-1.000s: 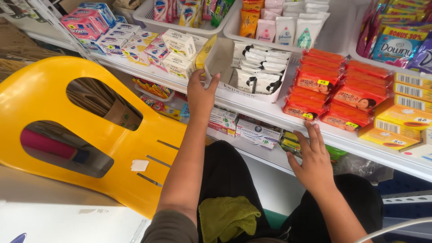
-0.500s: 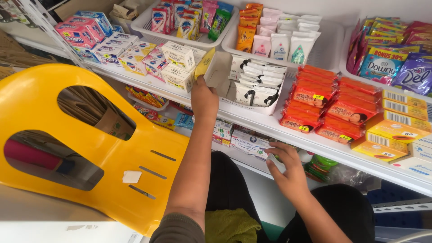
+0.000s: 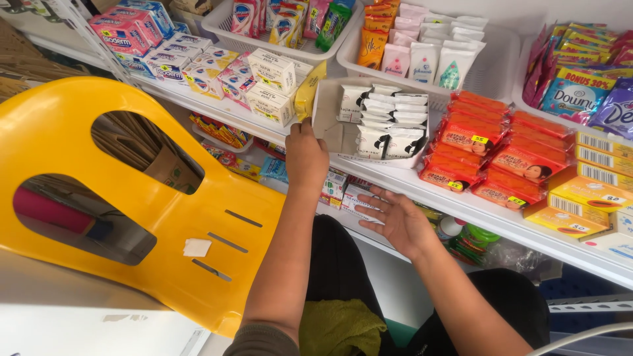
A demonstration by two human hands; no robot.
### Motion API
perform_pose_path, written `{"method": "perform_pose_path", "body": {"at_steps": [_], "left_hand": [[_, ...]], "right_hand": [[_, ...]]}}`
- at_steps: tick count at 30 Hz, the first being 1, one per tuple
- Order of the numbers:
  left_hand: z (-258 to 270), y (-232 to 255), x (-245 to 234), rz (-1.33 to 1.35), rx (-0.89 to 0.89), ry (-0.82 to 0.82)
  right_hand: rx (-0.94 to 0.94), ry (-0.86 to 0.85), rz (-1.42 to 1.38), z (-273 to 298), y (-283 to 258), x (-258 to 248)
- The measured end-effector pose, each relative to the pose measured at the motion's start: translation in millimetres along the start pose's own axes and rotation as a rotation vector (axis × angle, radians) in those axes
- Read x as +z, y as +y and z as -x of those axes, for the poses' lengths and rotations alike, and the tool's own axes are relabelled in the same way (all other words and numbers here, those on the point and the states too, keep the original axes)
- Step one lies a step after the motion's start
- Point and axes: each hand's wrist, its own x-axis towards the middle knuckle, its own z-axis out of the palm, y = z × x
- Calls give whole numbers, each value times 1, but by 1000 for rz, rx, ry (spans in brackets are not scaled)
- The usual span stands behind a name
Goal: The person removes a box of small white packets from a shelf and places it on a yellow chair. They then use a green cloth to wipe the shelf surface and the inside of the empty box. Finally, they wipe the individual packets on the chair with the cloth.
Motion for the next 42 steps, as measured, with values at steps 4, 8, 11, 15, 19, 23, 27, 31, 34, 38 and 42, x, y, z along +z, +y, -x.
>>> {"method": "perform_pose_path", "body": {"at_steps": [4, 8, 11, 15, 19, 23, 27, 31, 34, 38, 42], "left_hand": [[8, 3, -14, 10, -8, -37], [13, 8, -28, 125, -65, -69], [15, 7, -34, 199, -122, -103], [18, 13, -48, 302, -178, -138], [18, 7, -47, 385, -224, -179], [29, 12, -59, 445, -311, -248], [42, 19, -72, 488, -373, -303], [57, 23, -86, 498, -389, -323], [66, 21, -87, 534, -414, -324], [73, 14, -85, 640, -385, -272], [77, 21, -96, 701, -351, -232]], "right_hand": [[-19, 10, -54, -12, -4, -2], [-21, 11, -96, -13, -13, 3], [8, -10, -108, -23, -14, -5], [66, -55, -139, -22, -24, -8], [100, -81, -192, -21, -31, -13], [116, -145, -259, -28, -30, -22], [136, -189, -245, -35, -31, -33], [173, -260, -353, -43, -33, -46], [188, -254, -361, -49, -32, -50], [186, -301, -410, -48, -33, -50], [177, -265, -373, -35, -40, -35]]}}
